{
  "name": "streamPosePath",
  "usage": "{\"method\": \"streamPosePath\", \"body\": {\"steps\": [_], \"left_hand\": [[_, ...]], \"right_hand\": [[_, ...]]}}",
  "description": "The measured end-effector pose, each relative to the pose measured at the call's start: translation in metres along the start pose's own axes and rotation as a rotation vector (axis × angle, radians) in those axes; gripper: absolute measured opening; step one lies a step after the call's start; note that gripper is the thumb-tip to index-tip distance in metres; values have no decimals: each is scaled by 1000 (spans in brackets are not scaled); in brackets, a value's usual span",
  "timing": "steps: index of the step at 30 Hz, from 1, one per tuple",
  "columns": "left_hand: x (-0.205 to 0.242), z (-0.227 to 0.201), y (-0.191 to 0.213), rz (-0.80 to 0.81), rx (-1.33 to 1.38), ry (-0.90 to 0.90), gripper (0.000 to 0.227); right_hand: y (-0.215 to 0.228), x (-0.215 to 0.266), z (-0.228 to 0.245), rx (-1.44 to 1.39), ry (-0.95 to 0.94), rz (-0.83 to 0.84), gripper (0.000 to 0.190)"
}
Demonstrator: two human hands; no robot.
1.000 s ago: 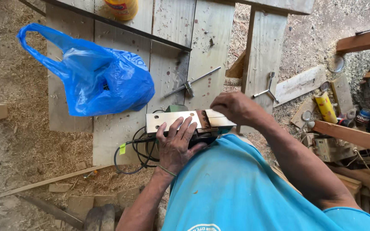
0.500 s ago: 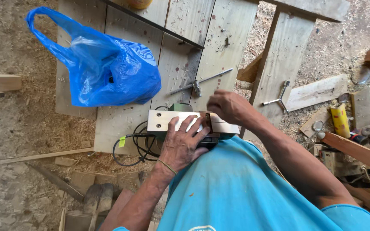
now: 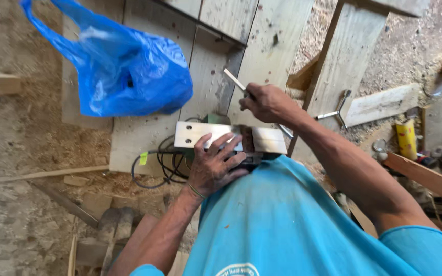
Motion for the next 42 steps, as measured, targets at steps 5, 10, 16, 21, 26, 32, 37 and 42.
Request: {"method": "streamPosePath", "body": {"steps": [5,10,16,21,26,32,37,42], "left_hand": [[5,-3,-4,-96,-14,33,34],[15,-9,-7,-90,38,61,31],[2,-2,-3,-122,104,52,30],[16,-9,-2,-109,127,80,30],[0,-5,-6,-139,138,68,32],[-1,-3,-5,-144,139,81,31],[7,-7,-5,-116,165,115,32],[5,-11,0,-92,204,198,34]], "right_hand": [[17,50,13,-115,-18,133,34],[-2,72,21,-171,-220,174,41],[7,74,25,-371,-449,224,35],[-4,80,33,-503,-471,185,36],[16,77,40,-323,-414,162,32],[16,71,39,-206,-384,190,40],[11,74,27,12,94,345,29],[22,77,19,232,667,231,45]]}}
Point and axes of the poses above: each hand's wrist, its own x-axis away from the middle knuckle, its own y-axis out of the back of the hand, z = x × y, the point moved 1 cm from there along -x, towards the middle knuckle, and after that the axes turned 1 degree about x, right-handed, at the moved point
